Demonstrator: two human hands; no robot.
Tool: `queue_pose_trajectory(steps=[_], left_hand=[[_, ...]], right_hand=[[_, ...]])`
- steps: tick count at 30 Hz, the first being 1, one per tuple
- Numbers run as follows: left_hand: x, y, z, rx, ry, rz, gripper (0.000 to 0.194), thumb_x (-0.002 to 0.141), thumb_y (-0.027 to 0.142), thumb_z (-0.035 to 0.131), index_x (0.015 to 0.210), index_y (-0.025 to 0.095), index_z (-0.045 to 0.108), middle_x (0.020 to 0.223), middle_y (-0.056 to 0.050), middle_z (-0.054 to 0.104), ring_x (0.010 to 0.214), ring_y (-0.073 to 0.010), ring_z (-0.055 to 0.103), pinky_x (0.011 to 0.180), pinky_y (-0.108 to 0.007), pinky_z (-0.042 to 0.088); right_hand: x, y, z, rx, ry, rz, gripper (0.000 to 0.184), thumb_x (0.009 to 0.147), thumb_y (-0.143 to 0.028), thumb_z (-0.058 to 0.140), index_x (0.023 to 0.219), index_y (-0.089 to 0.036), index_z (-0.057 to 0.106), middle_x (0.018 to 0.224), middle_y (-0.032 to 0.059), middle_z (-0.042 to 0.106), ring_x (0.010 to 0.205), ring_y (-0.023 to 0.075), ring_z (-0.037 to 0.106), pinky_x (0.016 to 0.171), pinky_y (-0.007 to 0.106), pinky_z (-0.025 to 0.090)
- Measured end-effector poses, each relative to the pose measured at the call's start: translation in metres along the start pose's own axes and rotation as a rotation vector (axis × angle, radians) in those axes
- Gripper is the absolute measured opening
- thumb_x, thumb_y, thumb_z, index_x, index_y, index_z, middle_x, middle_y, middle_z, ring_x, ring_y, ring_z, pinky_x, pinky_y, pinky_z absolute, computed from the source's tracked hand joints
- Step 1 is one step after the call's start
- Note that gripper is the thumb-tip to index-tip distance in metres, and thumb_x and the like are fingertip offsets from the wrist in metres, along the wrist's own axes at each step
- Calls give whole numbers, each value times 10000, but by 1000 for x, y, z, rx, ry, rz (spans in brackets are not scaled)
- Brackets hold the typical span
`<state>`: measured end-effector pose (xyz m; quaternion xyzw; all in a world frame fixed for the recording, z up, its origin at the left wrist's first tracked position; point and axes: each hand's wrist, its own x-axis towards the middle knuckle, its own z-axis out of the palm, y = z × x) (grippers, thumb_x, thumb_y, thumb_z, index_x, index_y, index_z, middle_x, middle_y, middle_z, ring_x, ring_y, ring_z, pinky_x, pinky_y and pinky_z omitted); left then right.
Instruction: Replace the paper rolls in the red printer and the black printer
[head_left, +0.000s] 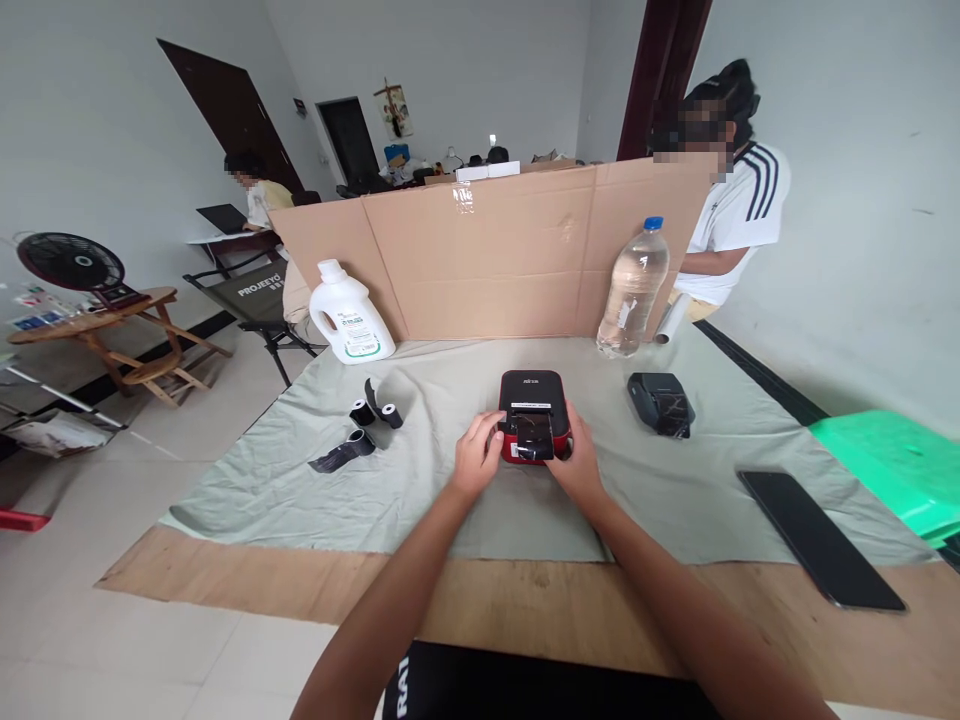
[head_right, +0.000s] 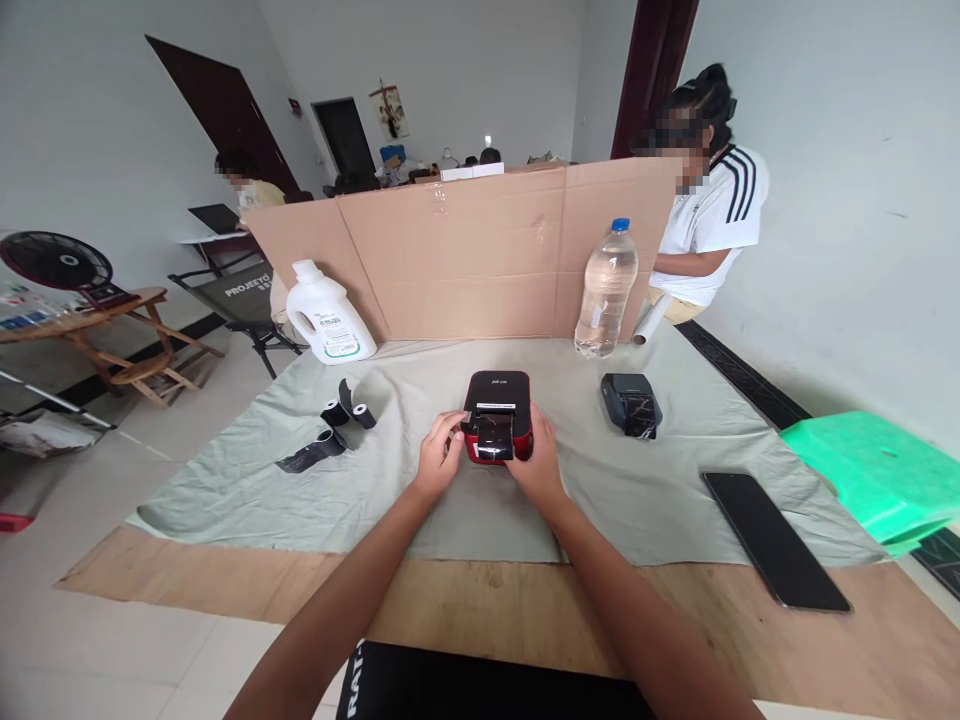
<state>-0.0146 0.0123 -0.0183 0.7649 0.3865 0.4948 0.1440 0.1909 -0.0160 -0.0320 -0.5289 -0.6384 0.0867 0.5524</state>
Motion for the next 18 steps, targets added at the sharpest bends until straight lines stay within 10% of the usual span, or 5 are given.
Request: queue_pose_trajectory(steps=[18], left_hand=[[10,-15,0,-53,-18,74,405,994,164,380,1188,215,732,1243,-78,695,1093,-172,679,960,-299,543]], right_hand=[[-2,5,-1,58,-56,53,839,845,-406,644,1602,-245,320,1538,148,507,1405,348,475,1155,609,392]])
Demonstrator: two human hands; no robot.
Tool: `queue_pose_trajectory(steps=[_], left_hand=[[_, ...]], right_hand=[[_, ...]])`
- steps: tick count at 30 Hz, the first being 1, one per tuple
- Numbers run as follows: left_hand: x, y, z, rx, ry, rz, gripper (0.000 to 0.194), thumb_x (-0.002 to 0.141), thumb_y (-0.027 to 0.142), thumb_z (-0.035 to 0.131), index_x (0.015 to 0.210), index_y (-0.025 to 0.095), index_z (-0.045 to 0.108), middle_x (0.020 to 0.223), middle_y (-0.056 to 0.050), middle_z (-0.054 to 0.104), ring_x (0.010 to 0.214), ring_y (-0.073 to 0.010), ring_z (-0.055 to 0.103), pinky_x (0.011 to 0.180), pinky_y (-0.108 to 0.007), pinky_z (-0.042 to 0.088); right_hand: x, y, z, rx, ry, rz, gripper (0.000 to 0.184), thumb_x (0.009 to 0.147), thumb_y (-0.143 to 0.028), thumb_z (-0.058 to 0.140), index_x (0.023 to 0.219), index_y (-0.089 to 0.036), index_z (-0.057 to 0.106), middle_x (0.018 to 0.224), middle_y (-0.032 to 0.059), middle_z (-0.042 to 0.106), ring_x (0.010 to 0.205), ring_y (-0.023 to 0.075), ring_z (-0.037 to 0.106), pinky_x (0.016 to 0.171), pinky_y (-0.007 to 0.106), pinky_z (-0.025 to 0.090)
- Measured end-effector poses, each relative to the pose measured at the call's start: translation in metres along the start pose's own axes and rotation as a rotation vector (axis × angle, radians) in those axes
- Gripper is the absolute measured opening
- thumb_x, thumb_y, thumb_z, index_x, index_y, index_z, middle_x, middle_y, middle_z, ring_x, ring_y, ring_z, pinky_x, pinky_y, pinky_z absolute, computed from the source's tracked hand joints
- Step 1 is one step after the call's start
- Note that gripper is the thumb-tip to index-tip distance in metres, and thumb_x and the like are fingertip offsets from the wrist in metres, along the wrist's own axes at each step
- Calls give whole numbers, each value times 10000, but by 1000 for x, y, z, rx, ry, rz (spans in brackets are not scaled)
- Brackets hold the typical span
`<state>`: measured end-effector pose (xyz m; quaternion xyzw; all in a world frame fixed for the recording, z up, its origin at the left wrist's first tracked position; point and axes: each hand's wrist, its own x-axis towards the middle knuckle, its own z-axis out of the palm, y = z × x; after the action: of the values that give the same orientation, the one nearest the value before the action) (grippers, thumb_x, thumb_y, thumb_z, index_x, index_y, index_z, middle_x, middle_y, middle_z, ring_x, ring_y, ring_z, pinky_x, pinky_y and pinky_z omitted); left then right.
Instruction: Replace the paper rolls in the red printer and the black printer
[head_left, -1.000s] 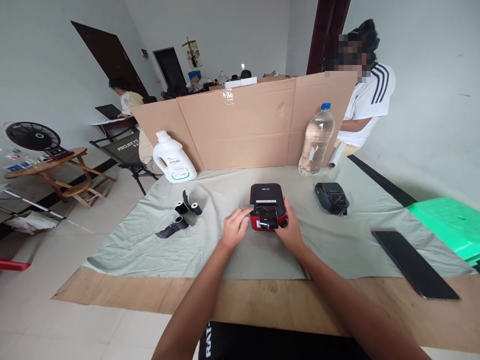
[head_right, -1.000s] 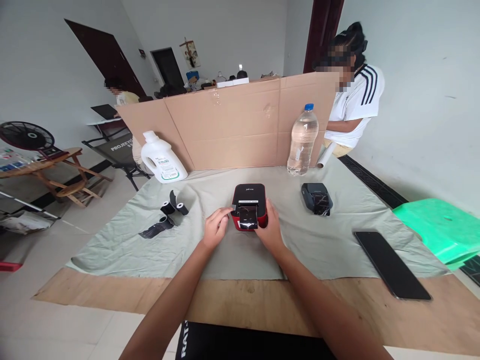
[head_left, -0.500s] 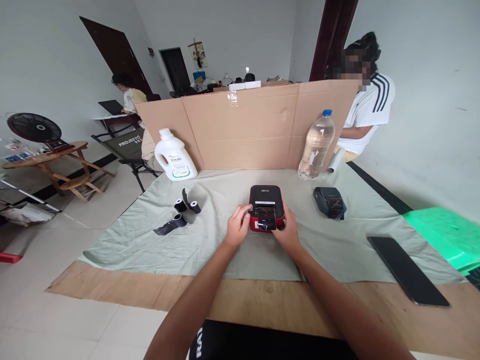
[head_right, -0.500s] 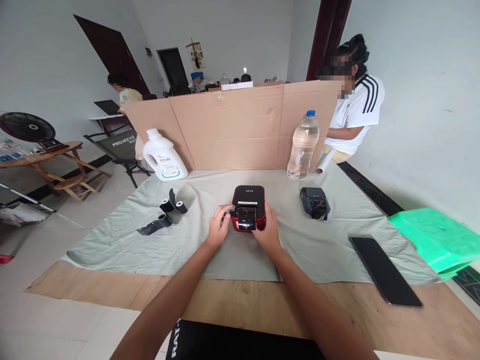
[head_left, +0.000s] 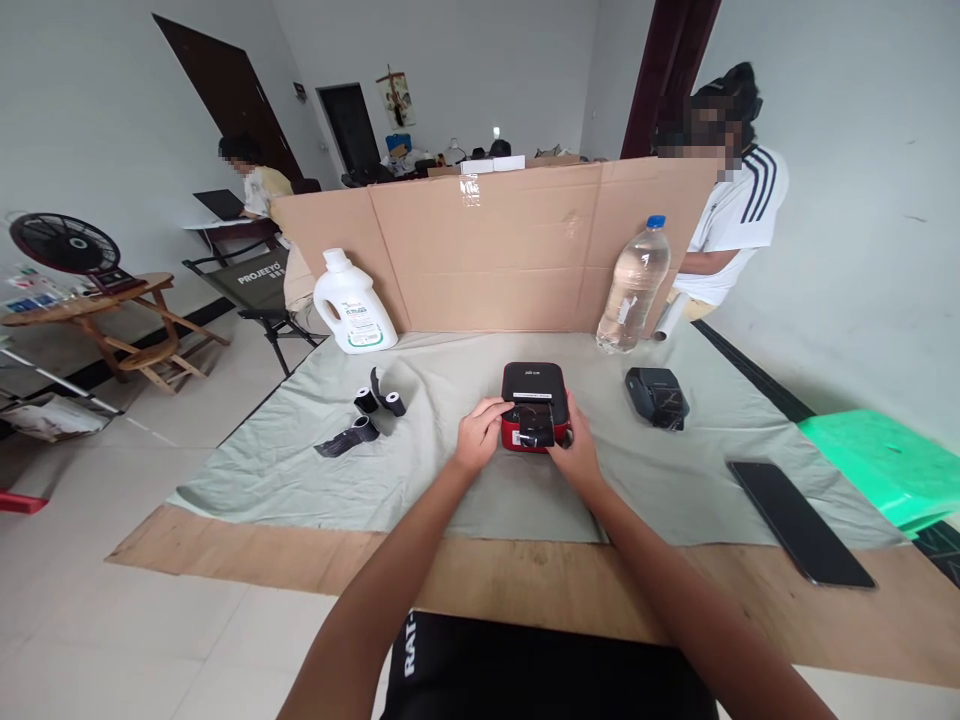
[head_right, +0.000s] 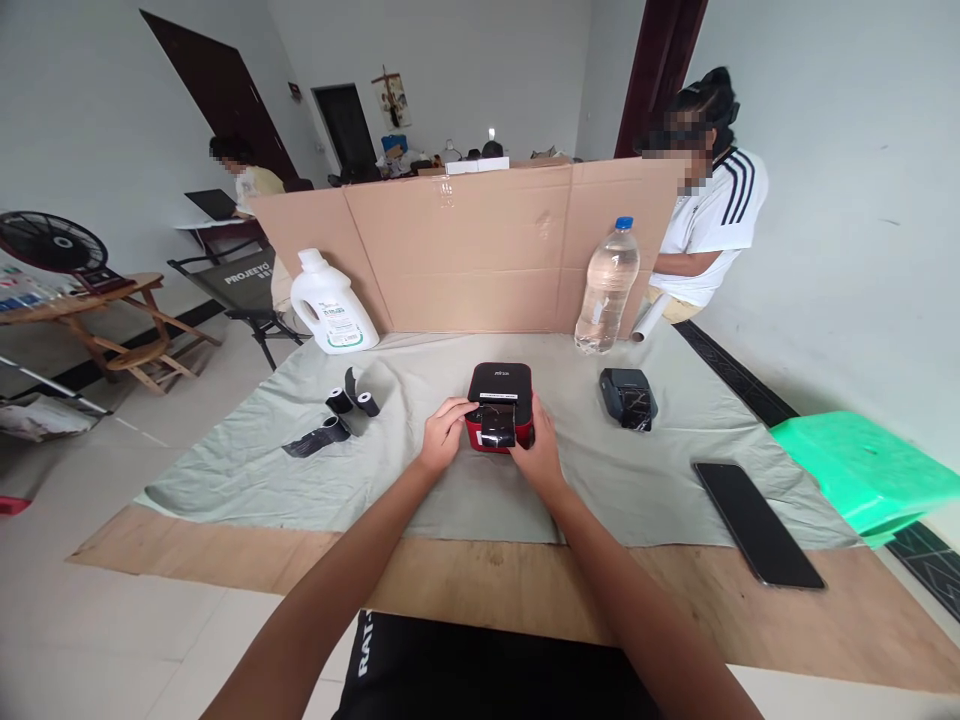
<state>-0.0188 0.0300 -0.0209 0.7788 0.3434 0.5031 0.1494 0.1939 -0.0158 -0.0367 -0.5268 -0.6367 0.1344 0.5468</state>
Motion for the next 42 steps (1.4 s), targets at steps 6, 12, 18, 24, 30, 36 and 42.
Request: queue_pose_trajectory(steps=[6,12,18,24,30,36,42], left_hand=[[-8,4,4,22,44,-20,435,972,136,387,1250,226,710,1271,-65,685,1131,-170,674,986,-296,548],[-10,6,4,36,51,57,407,1000,161,390,1268,226,689,1302,-84,672,1187,-186,662,1025,-338,551],[-10,6,3,-1,72,84,381,1012,183,402,1260,219,689,1299,-93,680,1192,-188,664,1037,-351,553],[-11,6,0,1,70,52,385,1013,212,408,1301,218,665,1325,-87,671,1222,-188,649,1053,-349,551],[-10,9,-6,1,33,33,400,1003,209,427,1339,234,644,1361,-65,656,1255,-182,634,1077,-332,546],[-8,13,-5,-27,49,-79,441,992,215,445,1406,253,591,1420,-64,611,1181,-198,661,1013,-320,572],[-4,5,0,-52,171,-336,473,952,190,502,1423,221,537,1377,-102,607,887,-179,692,948,-361,580]], right_hand=[[-4,1,2,40,-27,65,856,868,-412,638,1631,-252,282,1562,150,487,1419,347,470,1105,550,472],[8,-5,-27,-24,-82,-136,660,901,-334,623,1537,-252,465,1540,136,525,1359,319,540,1102,523,480],[74,-31,-76,-256,-263,-226,317,954,-249,485,1101,-244,766,1029,63,791,951,236,723,904,396,563],[147,-66,-1,-731,-943,-55,222,817,-112,617,930,-201,786,977,82,793,981,258,718,848,314,517],[166,-74,30,-774,-1106,2,138,659,-51,663,626,-184,653,609,30,663,580,179,609,585,273,440],[156,-98,-27,-722,-860,-78,130,736,-178,668,821,-235,588,777,58,676,705,229,607,644,339,440],[137,-159,-17,-256,-600,-50,231,848,-492,657,927,-275,645,774,13,644,631,205,565,619,353,440]])
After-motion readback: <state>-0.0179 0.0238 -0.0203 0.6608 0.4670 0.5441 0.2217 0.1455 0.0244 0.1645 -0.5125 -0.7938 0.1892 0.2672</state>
